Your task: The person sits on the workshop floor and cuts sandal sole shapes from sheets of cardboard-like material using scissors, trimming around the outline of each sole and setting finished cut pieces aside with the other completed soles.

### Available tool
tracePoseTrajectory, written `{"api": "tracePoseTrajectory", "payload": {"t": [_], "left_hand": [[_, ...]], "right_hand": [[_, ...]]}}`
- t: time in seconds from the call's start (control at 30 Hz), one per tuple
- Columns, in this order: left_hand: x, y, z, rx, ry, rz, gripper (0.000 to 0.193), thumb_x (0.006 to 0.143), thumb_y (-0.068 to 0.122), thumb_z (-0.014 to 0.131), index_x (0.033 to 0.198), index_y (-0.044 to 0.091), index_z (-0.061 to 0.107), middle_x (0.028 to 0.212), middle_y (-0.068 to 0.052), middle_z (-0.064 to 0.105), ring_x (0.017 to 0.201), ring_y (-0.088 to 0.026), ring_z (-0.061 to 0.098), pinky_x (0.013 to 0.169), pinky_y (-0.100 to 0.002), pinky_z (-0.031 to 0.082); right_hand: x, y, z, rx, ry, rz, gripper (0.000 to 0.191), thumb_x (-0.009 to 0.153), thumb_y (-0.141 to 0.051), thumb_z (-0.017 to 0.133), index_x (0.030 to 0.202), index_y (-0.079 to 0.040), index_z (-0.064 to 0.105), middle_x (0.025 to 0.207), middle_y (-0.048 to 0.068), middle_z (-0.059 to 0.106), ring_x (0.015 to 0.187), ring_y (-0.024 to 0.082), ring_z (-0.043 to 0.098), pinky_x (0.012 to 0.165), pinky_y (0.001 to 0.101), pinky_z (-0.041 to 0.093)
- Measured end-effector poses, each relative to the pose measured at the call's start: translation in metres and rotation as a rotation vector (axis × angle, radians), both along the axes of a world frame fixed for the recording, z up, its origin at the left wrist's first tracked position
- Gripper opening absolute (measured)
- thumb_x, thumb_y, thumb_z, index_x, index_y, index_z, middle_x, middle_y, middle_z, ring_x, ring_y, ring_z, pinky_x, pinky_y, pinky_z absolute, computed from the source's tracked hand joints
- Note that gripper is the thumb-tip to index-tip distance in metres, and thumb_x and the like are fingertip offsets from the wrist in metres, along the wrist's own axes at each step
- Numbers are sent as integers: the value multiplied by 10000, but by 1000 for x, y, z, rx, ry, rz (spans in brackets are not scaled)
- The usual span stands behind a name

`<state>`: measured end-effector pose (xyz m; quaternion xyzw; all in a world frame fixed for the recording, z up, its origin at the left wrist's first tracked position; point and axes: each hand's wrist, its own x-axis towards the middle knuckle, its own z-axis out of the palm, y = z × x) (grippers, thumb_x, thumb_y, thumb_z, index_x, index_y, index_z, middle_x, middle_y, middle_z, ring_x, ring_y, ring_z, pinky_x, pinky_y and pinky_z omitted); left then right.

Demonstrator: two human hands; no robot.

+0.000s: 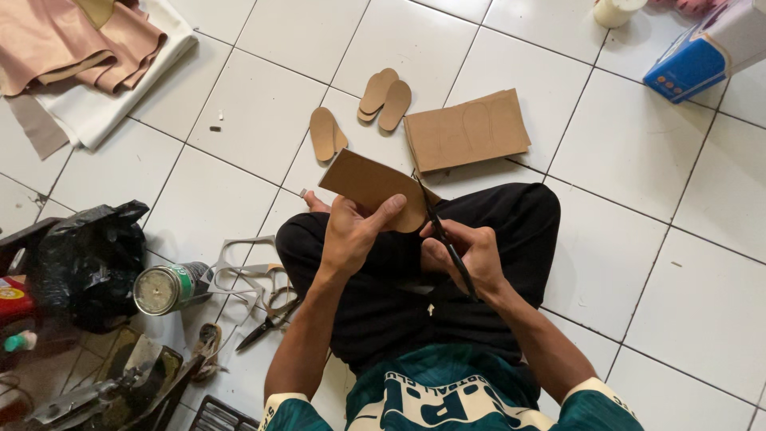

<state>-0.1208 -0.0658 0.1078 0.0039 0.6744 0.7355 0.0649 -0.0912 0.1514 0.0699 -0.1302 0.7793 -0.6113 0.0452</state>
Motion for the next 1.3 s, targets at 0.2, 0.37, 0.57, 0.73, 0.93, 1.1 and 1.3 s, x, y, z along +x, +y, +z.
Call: {"api": "tracePoseTrajectory", "payload": {"t": [0.2, 0.37, 0.57, 0.73, 0.93, 1.1, 1.3], "left_hand": [[-2, 25, -4, 175, 40, 154, 406, 962, 190, 724, 1255, -42, 566, 1018, -110, 729, 900, -151, 725, 786, -239, 595], [-3, 37, -9, 61, 121, 260, 399, 1012, 142, 681, 1333, -35, 524, 1057, -146, 715, 896, -165, 716, 768, -252, 579], [3, 28, -4, 57, 149, 201, 356, 1023, 146, 665, 1300, -24, 519, 1072, -121, 714, 970, -174, 735, 847, -269, 608], [11, 33, 3, 17, 133, 192, 357, 1010, 140, 677, 1289, -26, 527, 1074, -126, 733, 973, -187, 740, 849, -278, 603], [14, 30, 6, 46, 145, 170, 367, 1007, 144, 677, 1289, -30, 521, 1111, -117, 719, 1018, -179, 728, 880, -283, 597], [13, 27, 7, 37, 140, 139, 338, 1011, 134, 678, 1271, -29, 536, 1097, -116, 728, 994, -171, 729, 865, -272, 588], [11, 23, 11, 32, 131, 112, 327, 1009, 128, 680, 1264, -29, 549, 1086, -107, 726, 982, -165, 720, 859, -272, 576]], "right_hand": [[-2, -5, -4, 27, -3, -50, 377, 955, -402, 700, 983, -29, 742, 673, 5, 676, 593, 39, 593, 529, 214, 439], [-4, -5, -10, -73, -119, 16, 457, 966, -421, 667, 1201, -31, 702, 666, -23, 580, 602, 42, 523, 547, 221, 418], [-8, -5, -10, -111, -155, 47, 578, 930, -528, 644, 1218, -28, 679, 645, -60, 540, 555, 41, 513, 501, 233, 433], [-9, -9, -6, -55, -59, 21, 578, 955, -560, 647, 1170, -27, 707, 671, -45, 549, 604, 48, 500, 543, 242, 412], [-7, -6, -3, -86, 31, 21, 569, 996, -549, 670, 1166, -6, 700, 759, -45, 597, 675, 43, 547, 594, 242, 449], [-7, -5, -1, -4, -42, -16, 547, 922, -534, 682, 1120, -27, 744, 600, -66, 525, 558, 42, 463, 503, 247, 360], [-6, -3, 4, 6, -7, -8, 545, 939, -540, 703, 1069, -13, 749, 622, -57, 534, 579, 35, 457, 520, 244, 360]]}}
